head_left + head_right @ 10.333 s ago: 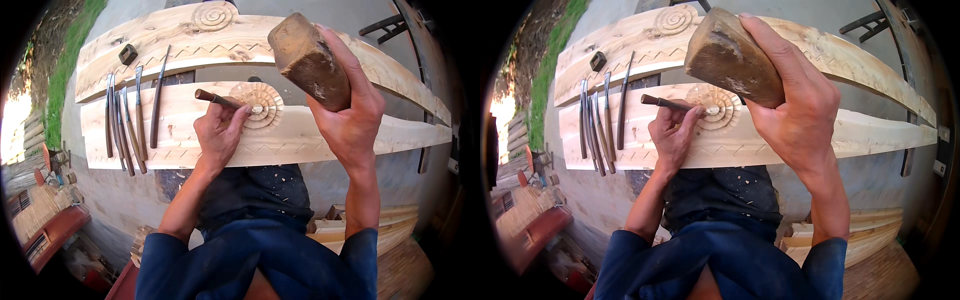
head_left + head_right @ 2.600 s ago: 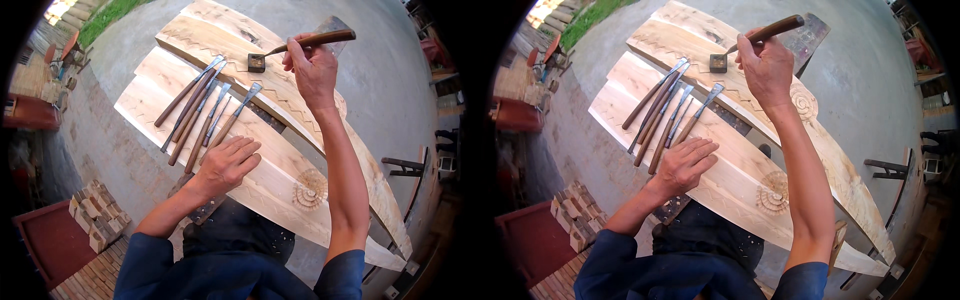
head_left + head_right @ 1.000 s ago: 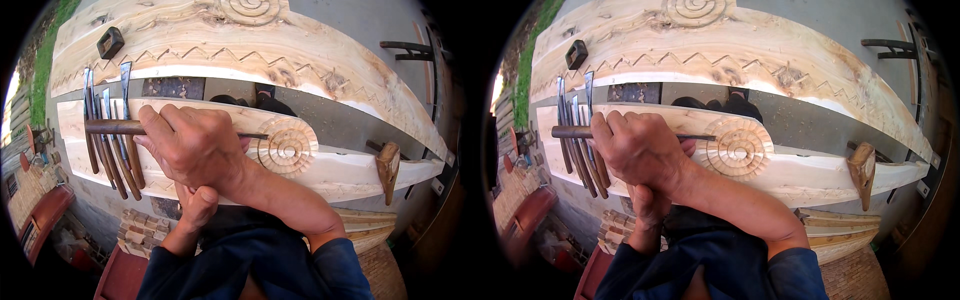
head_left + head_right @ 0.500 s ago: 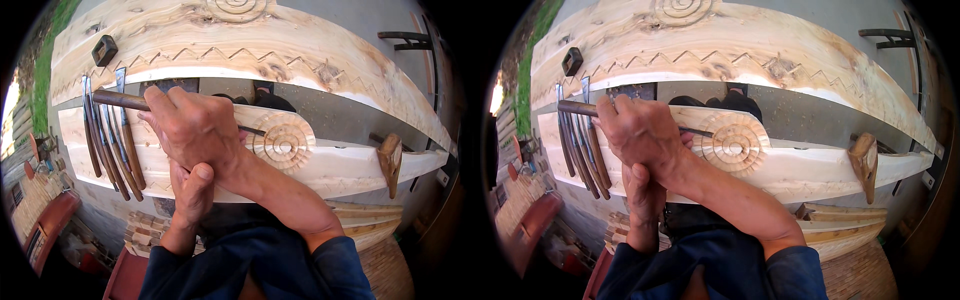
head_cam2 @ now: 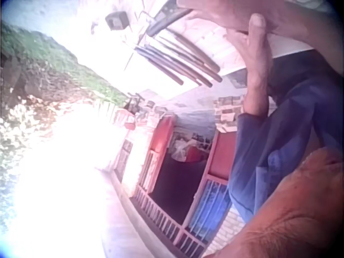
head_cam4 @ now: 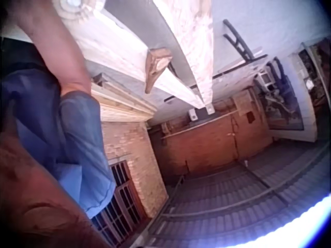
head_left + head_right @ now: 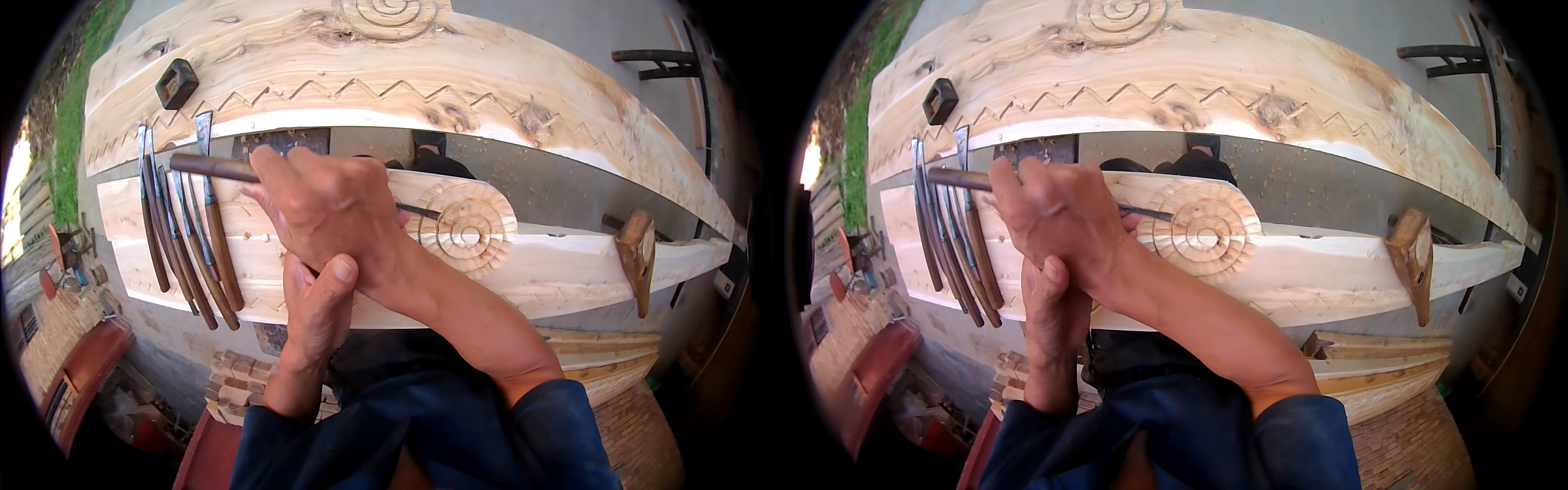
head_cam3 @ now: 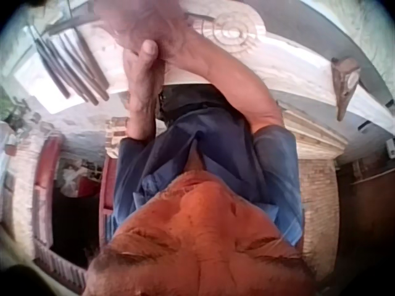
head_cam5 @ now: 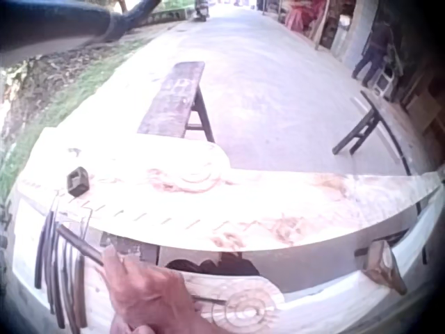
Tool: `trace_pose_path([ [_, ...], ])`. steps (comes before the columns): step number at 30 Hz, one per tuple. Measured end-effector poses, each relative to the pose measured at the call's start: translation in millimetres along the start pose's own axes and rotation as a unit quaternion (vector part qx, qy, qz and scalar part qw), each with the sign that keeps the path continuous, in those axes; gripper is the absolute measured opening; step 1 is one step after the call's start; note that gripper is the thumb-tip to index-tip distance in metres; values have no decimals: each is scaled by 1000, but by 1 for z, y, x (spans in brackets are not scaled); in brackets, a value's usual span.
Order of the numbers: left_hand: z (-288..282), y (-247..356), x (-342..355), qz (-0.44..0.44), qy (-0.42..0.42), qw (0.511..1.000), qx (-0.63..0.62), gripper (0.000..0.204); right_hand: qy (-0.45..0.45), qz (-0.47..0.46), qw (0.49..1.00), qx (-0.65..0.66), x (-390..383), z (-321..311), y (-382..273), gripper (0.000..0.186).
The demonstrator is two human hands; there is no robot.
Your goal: The person carves a spiral pattern into a piece of wood using a gouge and a wooden mallet.
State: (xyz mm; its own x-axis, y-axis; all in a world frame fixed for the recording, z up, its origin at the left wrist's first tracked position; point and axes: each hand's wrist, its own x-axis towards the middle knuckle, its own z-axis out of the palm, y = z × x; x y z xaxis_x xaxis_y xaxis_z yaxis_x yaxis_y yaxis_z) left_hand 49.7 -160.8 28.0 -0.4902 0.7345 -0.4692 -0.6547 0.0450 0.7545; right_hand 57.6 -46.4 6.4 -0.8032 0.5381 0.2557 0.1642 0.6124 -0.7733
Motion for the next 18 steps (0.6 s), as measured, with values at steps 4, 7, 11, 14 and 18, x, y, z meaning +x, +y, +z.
trace_pose_path([
  [4,-4,-6,-19,1,28,999,-42,113,-67,-79,995,4,-9,-1,-2,14],
  [7,-6,-12,-22,5,46,997,-64,113,-78,-129,988,-19,-7,0,-1,15],
  [11,-14,-18,-27,22,49,997,-63,111,-74,-180,981,-16,-6,-1,0,20],
  [14,-12,-18,-30,22,52,997,-54,110,-41,-157,987,-14,-11,1,-5,29],
  [18,-17,-28,-31,58,55,996,-39,109,-46,-146,988,15,-13,0,-6,34],
])
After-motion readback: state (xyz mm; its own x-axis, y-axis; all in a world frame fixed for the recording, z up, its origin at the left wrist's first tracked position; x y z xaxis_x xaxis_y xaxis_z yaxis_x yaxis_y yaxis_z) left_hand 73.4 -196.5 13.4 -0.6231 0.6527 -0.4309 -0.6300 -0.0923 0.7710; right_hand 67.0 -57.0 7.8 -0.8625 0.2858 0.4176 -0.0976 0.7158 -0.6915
